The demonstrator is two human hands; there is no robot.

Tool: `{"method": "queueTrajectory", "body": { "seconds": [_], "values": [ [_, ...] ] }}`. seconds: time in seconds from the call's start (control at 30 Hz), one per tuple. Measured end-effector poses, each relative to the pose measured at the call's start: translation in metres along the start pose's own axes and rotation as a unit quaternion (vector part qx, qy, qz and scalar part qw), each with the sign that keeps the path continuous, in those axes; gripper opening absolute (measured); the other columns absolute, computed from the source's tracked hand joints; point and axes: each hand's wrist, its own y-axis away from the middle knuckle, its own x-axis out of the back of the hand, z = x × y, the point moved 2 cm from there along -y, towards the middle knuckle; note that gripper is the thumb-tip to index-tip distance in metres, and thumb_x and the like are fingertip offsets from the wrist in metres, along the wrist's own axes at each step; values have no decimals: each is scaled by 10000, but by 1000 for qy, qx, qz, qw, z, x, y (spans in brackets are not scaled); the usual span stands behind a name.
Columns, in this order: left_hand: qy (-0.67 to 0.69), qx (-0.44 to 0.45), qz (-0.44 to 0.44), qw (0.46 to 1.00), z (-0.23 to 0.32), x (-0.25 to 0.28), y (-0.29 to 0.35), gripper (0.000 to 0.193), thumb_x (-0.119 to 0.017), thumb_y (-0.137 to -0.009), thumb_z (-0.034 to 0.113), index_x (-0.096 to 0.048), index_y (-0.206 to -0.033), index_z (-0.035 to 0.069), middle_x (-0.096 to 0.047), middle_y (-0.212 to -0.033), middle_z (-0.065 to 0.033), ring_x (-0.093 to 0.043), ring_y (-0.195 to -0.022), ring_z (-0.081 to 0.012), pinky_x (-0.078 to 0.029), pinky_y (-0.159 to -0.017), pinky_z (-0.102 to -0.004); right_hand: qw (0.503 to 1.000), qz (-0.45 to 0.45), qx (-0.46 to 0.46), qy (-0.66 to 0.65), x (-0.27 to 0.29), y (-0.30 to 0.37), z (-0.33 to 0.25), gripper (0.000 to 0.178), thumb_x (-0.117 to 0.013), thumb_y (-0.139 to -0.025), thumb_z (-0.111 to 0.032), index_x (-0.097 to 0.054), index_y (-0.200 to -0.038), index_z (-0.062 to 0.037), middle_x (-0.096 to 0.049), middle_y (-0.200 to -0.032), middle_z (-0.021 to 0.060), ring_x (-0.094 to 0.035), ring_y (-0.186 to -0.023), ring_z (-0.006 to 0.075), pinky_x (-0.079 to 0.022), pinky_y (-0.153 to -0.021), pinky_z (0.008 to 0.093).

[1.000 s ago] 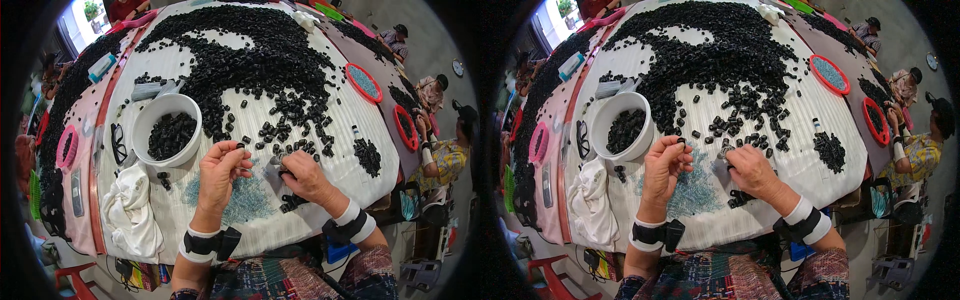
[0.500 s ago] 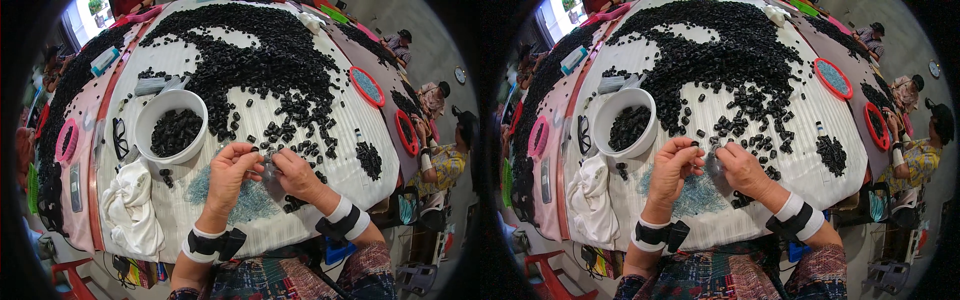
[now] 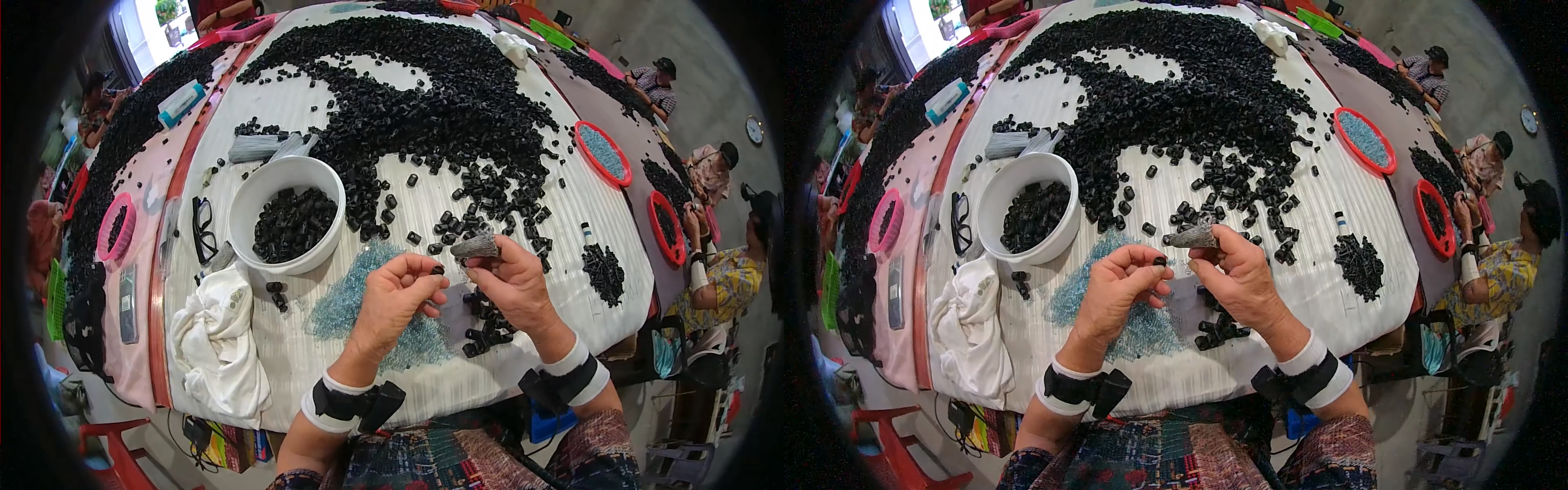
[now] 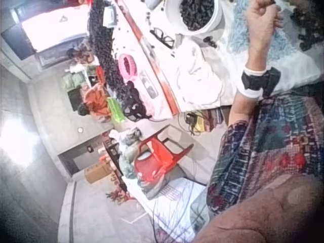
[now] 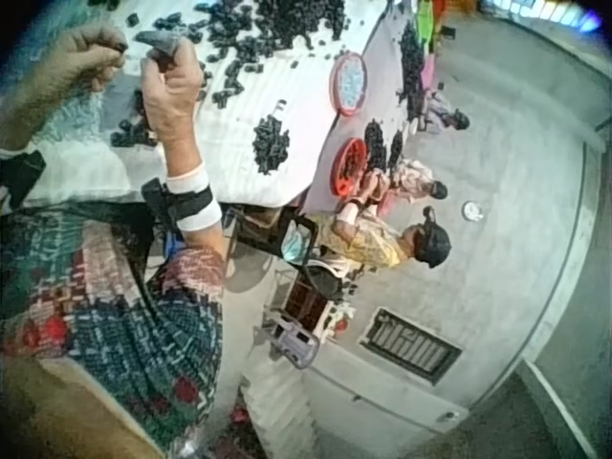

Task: Sorting and inspecting black plastic mechanical components on an assembly table.

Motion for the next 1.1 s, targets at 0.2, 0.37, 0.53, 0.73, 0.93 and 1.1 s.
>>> {"method": "queueTrajectory", "body": {
  "seconds": [0.2,0.37,0.53,0.73,0.93,1.1],
  "values": [
    [-10,-10,-8,1000,0,-5,2,220,-653,-838,48,-582,-1034,-19,-670,-857,-101,-657,-716,-141,-545,-563,-234,999,4,14,-38,-4,1,-2,182,-581,-825,38,-578,-1005,9,-594,-901,33,-583,-849,88,-483,-735,229],
    [11,-10,-12,1000,0,-6,4,226,-682,-825,65,-596,-1007,-37,-631,-858,-61,-640,-708,-121,-524,-544,-210,996,-19,80,31,-12,-1,-2,150,-568,-805,59,-558,-948,15,-543,-834,71,-582,-799,113,-482,-703,247],
    [-27,-6,-6,1000,-3,-5,3,157,-673,-831,71,-617,-941,-27,-640,-791,-47,-630,-661,-95,-514,-538,-203,997,-22,66,39,-16,-1,-3,122,-567,-819,30,-556,-940,16,-558,-835,59,-574,-777,98,-474,-679,238],
    [-63,-21,16,998,3,-5,3,113,-649,-825,42,-623,-910,-27,-643,-746,-49,-629,-622,-88,-513,-523,-199,996,-49,-42,-56,-17,-2,-4,111,-582,-854,-40,-568,-953,11,-600,-853,18,-556,-764,45,-470,-664,213],
    [-53,-45,43,997,3,-6,5,113,-653,-809,22,-625,-906,-28,-646,-731,-56,-629,-612,-80,-515,-517,-192,996,-54,-64,-41,-17,2,-2,147,-601,-848,-45,-587,-987,0,-598,-834,-13,-545,-745,31,-459,-652,195],
    [-94,-29,40,994,0,-5,4,142,-691,-792,28,-647,-920,-15,-659,-743,-55,-621,-604,-82,-516,-525,-198,999,19,-11,-43,-7,1,2,199,-610,-836,-29,-599,-1035,-14,-606,-836,-14,-554,-748,32,-461,-664,184]
  ]
}}
